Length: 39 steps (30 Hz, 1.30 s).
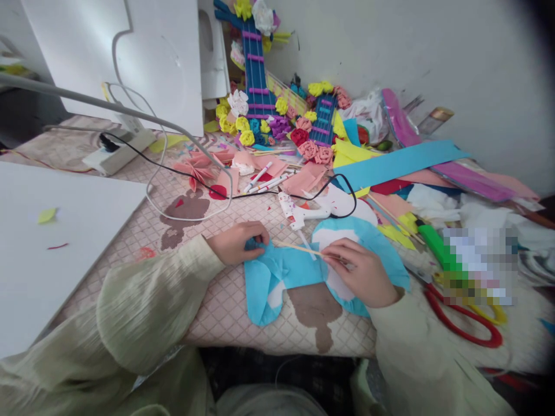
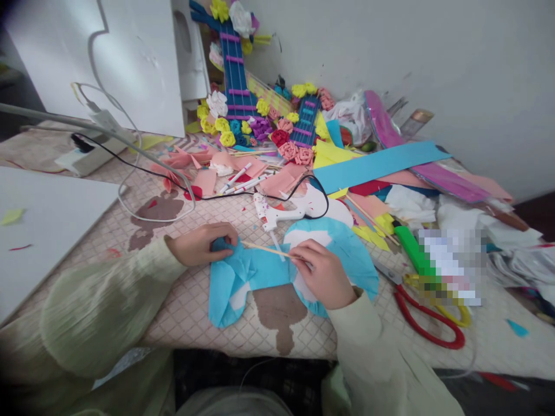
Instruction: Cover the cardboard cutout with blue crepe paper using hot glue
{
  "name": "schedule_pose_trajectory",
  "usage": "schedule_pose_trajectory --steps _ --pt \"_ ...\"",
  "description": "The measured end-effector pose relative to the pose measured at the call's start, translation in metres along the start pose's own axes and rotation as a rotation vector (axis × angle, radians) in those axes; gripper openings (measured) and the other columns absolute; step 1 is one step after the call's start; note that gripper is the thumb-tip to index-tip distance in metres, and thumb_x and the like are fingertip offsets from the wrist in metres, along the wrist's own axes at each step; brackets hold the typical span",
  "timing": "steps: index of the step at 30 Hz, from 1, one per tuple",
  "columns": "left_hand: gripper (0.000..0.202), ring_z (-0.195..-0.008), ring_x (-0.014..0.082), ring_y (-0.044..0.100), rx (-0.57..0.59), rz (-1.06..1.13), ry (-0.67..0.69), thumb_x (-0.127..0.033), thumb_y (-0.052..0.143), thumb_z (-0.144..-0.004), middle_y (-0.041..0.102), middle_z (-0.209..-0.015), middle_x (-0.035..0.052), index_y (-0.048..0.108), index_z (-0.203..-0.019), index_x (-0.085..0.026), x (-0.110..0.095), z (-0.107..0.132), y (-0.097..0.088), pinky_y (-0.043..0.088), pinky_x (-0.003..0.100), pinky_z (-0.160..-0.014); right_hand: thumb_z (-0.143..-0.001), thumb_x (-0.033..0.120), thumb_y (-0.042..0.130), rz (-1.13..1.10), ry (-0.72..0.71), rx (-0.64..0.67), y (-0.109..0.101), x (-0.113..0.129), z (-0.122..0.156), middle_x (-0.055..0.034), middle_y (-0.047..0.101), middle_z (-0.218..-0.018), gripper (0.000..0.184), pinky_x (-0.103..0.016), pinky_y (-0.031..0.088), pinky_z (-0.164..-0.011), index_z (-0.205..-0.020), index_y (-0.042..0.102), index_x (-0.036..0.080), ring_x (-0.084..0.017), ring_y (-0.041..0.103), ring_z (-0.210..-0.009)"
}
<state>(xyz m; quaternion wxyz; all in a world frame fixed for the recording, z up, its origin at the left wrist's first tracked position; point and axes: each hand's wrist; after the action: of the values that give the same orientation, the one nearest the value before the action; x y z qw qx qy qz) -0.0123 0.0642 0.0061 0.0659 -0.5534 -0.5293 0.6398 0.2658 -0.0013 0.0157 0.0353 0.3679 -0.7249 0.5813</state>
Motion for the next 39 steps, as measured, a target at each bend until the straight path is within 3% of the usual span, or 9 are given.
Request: schedule_pose_trajectory --steps 19,39 --pt "0.009 -0.075 0.0134 0.052 0.004 -0.001 -0.009 -0.019 0.051 -0.075 0.057 -0.080 0.0039 0.053 -0.083 -0.015 0.0003 -0.0002 0.0003 0.044 0.026 -0.070 -0.083 0.014 0.050 0.060 -0.088 0.051 -0.0052 0.0053 0.0052 -0.0026 0.063 -0.080 0.016 -0.027 0.049 -0.066 -0.082 0.064 0.021 -0.015 0.059 -0.075" --pt "0.009 -0.074 0.0135 0.053 0.006 0.014 -0.020 -0.019 0.052 -0.075 0.057 -0.080 0.0045 0.054 -0.083 -0.014 -0.0001 -0.0003 -0.0002 0.044 0.025 -0.069 -0.081 0.014 0.051 0.040 -0.050 0.044 -0.0002 0.0070 0.0051 -0.0029 0.063 -0.081 0.015 -0.027 0.050 -0.066 -0.083 0.064 0.020 -0.015 0.059 -0.075"
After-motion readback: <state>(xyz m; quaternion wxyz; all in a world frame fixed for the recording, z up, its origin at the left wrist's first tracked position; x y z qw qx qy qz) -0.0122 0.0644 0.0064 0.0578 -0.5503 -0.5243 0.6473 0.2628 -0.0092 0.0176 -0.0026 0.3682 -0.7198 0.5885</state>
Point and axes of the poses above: each hand's wrist, its own z-axis away from the middle knuckle, its own y-axis out of the palm, x = y × z
